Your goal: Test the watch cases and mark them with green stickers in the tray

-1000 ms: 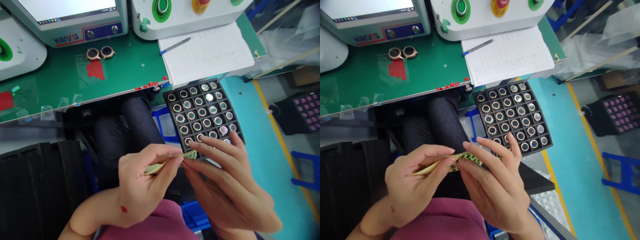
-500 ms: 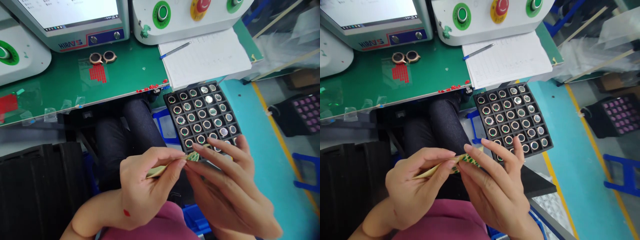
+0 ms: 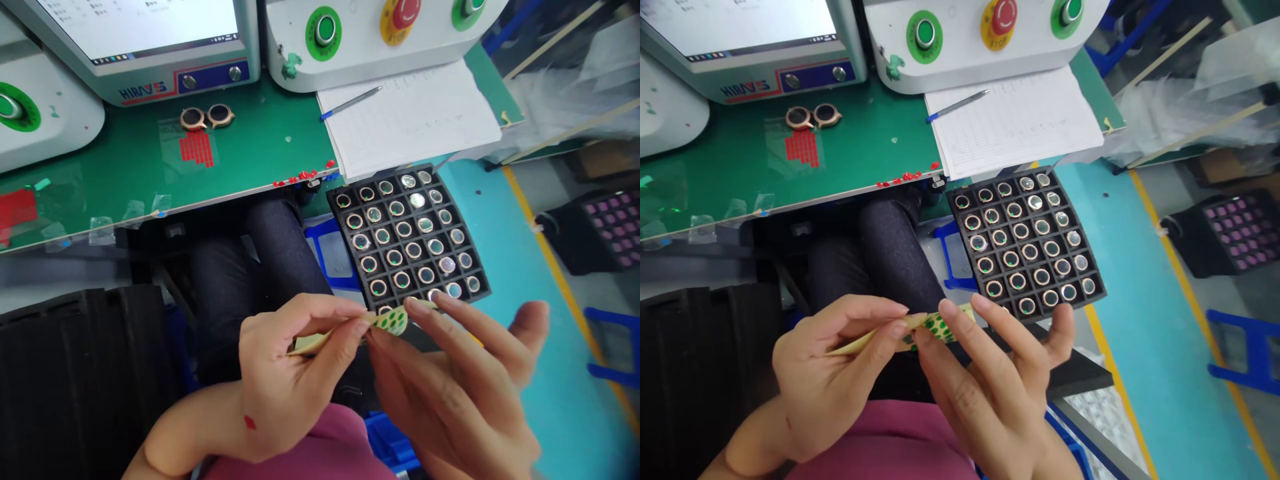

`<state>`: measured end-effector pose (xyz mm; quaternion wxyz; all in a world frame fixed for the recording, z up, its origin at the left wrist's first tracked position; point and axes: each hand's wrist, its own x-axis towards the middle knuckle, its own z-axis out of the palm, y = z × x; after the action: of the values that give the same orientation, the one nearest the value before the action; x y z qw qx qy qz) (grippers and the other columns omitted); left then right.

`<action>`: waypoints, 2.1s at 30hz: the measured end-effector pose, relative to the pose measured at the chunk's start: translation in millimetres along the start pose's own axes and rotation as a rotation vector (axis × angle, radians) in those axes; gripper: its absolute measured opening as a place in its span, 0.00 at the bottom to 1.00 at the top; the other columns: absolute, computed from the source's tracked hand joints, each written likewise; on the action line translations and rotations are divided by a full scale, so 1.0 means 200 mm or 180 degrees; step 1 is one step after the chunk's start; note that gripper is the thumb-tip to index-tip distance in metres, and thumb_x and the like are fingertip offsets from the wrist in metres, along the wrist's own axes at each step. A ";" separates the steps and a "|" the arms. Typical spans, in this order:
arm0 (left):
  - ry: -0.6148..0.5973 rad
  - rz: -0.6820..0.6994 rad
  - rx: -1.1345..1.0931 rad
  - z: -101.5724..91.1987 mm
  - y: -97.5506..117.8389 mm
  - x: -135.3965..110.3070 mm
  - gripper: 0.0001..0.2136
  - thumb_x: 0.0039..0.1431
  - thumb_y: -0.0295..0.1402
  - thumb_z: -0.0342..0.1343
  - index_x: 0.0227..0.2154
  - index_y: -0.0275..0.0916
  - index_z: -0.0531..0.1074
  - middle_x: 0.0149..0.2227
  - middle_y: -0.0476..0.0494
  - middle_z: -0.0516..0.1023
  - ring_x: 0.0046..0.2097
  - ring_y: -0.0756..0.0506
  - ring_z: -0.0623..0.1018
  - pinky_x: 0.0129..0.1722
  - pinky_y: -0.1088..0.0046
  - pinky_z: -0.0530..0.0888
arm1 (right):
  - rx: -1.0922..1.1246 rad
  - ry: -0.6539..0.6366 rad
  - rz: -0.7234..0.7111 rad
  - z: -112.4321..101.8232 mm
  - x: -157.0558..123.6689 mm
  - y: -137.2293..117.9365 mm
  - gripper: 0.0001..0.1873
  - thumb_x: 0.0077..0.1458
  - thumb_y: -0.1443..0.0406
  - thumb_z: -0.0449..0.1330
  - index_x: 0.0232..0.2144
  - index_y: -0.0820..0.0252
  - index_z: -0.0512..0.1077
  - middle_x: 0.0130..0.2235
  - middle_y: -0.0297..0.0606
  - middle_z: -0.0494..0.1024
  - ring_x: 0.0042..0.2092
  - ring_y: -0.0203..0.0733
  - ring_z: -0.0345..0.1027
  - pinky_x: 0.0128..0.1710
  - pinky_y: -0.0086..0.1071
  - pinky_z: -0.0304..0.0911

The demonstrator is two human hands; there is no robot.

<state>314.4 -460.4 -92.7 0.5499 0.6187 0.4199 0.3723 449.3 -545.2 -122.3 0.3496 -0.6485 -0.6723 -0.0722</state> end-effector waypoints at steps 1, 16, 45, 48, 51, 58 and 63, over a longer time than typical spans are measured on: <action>-0.0016 -0.0046 -0.0052 0.00 0.00 0.00 0.03 0.57 0.24 0.60 0.32 0.39 0.75 0.29 0.55 0.84 0.28 0.54 0.82 0.29 0.91 0.77 | -0.0067 0.0041 -0.0048 0.00 0.00 0.00 0.14 0.50 0.71 0.67 0.40 0.51 0.76 0.51 0.32 0.76 0.54 0.48 0.68 0.67 0.60 0.35; 0.0124 -0.0357 -0.0195 0.00 -0.05 0.00 0.06 0.55 0.24 0.61 0.32 0.43 0.76 0.28 0.59 0.83 0.28 0.54 0.82 0.29 0.91 0.77 | -0.0152 0.0251 -0.0034 0.09 0.06 -0.04 0.10 0.50 0.74 0.66 0.33 0.55 0.74 0.41 0.31 0.78 0.48 0.43 0.70 0.67 0.54 0.43; -0.0622 -0.1477 0.0479 0.12 -0.38 0.38 0.08 0.55 0.36 0.60 0.24 0.39 0.76 0.19 0.51 0.75 0.21 0.52 0.73 0.18 0.82 0.67 | 0.0923 0.0143 0.4841 0.74 -0.23 1.56 0.10 0.61 0.62 0.59 0.38 0.65 0.70 0.33 0.32 0.73 0.29 0.30 0.68 0.28 0.27 0.68; -0.0362 -0.1397 0.0436 0.08 -0.34 0.33 0.09 0.56 0.36 0.59 0.24 0.38 0.74 0.19 0.51 0.73 0.21 0.52 0.72 0.19 0.83 0.67 | 0.1002 0.0476 0.4603 0.67 -0.09 1.40 0.05 0.59 0.66 0.59 0.34 0.65 0.69 0.26 0.29 0.69 0.25 0.31 0.65 0.26 0.28 0.66; -0.0119 -0.1331 0.0279 0.02 -0.29 0.27 0.10 0.56 0.36 0.59 0.23 0.38 0.71 0.18 0.52 0.73 0.20 0.53 0.71 0.18 0.83 0.66 | 0.1122 0.0854 0.4061 0.53 0.02 1.05 0.03 0.57 0.68 0.58 0.30 0.61 0.68 0.23 0.27 0.68 0.25 0.34 0.66 0.29 0.31 0.67; 0.0121 -0.0974 0.0097 -0.04 -0.15 0.13 0.08 0.57 0.34 0.58 0.24 0.38 0.72 0.26 0.48 0.81 0.24 0.52 0.75 0.22 0.81 0.71 | 0.0798 0.0153 0.0183 0.18 0.14 0.15 0.10 0.53 0.71 0.63 0.39 0.58 0.72 0.40 0.37 0.79 0.48 0.46 0.72 0.60 0.56 0.55; 0.0078 -0.0559 0.0214 -0.07 -0.08 0.04 0.06 0.58 0.32 0.59 0.26 0.39 0.74 0.29 0.48 0.83 0.29 0.49 0.80 0.27 0.79 0.76 | 0.0576 0.0337 0.0239 0.16 0.13 0.01 0.08 0.54 0.72 0.63 0.36 0.56 0.72 0.40 0.36 0.79 0.48 0.46 0.73 0.61 0.59 0.54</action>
<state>303.3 -447.9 -107.9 0.5541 0.5930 0.4914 0.3159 440.9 -504.8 -132.4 0.4442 -0.6343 -0.6319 -0.0322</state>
